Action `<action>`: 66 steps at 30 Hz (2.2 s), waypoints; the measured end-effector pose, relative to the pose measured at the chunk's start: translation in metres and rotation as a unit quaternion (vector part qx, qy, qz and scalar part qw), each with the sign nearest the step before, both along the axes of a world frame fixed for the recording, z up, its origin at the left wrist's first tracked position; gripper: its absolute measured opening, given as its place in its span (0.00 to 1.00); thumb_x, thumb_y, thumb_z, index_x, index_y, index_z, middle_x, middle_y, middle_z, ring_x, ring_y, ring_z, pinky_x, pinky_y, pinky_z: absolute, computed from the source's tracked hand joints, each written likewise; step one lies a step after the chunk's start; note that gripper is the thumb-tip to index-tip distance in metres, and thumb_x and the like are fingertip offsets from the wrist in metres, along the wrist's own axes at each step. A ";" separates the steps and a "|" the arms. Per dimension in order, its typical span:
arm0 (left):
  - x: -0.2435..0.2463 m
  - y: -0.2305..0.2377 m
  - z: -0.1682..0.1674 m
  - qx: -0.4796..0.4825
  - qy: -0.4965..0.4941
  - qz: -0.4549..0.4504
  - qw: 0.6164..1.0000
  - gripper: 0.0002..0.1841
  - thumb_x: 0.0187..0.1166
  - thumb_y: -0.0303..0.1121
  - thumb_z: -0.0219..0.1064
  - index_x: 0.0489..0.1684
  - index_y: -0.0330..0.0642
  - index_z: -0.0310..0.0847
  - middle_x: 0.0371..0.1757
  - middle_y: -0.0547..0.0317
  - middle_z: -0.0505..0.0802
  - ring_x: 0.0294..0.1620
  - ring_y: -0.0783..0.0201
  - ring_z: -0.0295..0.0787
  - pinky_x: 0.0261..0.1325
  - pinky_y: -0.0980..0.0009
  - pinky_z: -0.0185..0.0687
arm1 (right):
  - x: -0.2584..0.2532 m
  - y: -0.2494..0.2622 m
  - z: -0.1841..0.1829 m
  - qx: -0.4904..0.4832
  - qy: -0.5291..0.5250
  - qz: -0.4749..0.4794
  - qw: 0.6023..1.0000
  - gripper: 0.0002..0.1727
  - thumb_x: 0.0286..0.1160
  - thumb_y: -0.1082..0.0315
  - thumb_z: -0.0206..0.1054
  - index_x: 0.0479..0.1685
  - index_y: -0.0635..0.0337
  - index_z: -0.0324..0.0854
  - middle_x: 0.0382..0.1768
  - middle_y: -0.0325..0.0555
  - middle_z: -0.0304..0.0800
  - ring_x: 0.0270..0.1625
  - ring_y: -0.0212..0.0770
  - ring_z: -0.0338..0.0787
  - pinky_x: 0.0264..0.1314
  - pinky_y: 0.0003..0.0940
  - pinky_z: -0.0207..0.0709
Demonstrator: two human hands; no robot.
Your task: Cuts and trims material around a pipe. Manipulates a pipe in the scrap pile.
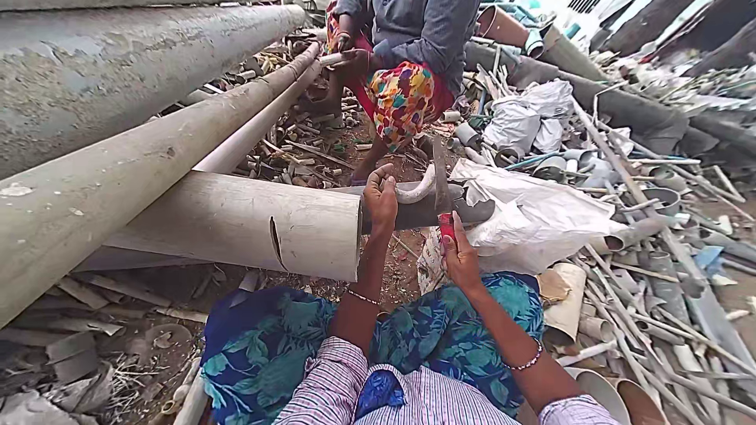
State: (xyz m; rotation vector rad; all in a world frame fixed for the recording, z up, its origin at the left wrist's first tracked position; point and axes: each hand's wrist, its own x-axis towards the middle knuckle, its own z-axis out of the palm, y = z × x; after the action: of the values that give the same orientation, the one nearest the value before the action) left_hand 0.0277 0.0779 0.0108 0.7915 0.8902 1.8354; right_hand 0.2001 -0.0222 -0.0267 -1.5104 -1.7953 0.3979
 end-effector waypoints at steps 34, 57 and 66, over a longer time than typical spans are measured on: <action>0.010 -0.001 -0.018 0.153 0.021 0.020 0.988 0.17 0.80 0.18 0.54 0.67 0.27 0.70 0.48 0.59 0.83 0.43 0.79 0.80 0.51 0.82 0.78 | 0.004 -0.019 0.020 -0.030 -0.060 0.042 0.997 0.29 0.91 0.64 0.49 0.88 0.68 0.60 0.27 0.48 0.83 0.22 0.35 0.77 0.31 0.32 0.76; 0.011 0.011 -0.015 0.090 0.129 0.037 0.987 0.17 0.81 0.21 0.54 0.65 0.24 0.75 0.47 0.50 0.85 0.39 0.72 0.79 0.47 0.77 0.78 | 0.049 -0.006 0.039 0.107 -0.170 0.023 0.979 0.29 0.87 0.71 0.52 0.87 0.73 0.61 0.43 0.70 0.92 0.39 0.61 0.93 0.48 0.50 0.84; 0.015 -0.003 -0.015 0.066 0.451 0.155 0.876 0.17 0.82 0.18 0.53 0.65 0.27 0.80 0.58 0.29 0.87 0.63 0.33 0.83 0.67 0.49 0.77 | 0.051 -0.001 0.044 -0.074 -0.058 0.060 0.994 0.30 0.91 0.64 0.48 0.91 0.65 0.56 0.26 0.44 0.80 0.19 0.28 0.73 0.25 0.25 0.72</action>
State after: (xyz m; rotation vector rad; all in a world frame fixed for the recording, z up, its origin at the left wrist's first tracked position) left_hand 0.0423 0.0752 -0.0038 1.7491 1.5484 1.7808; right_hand 0.2510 -0.0237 0.0170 -1.5588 -1.9929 0.5220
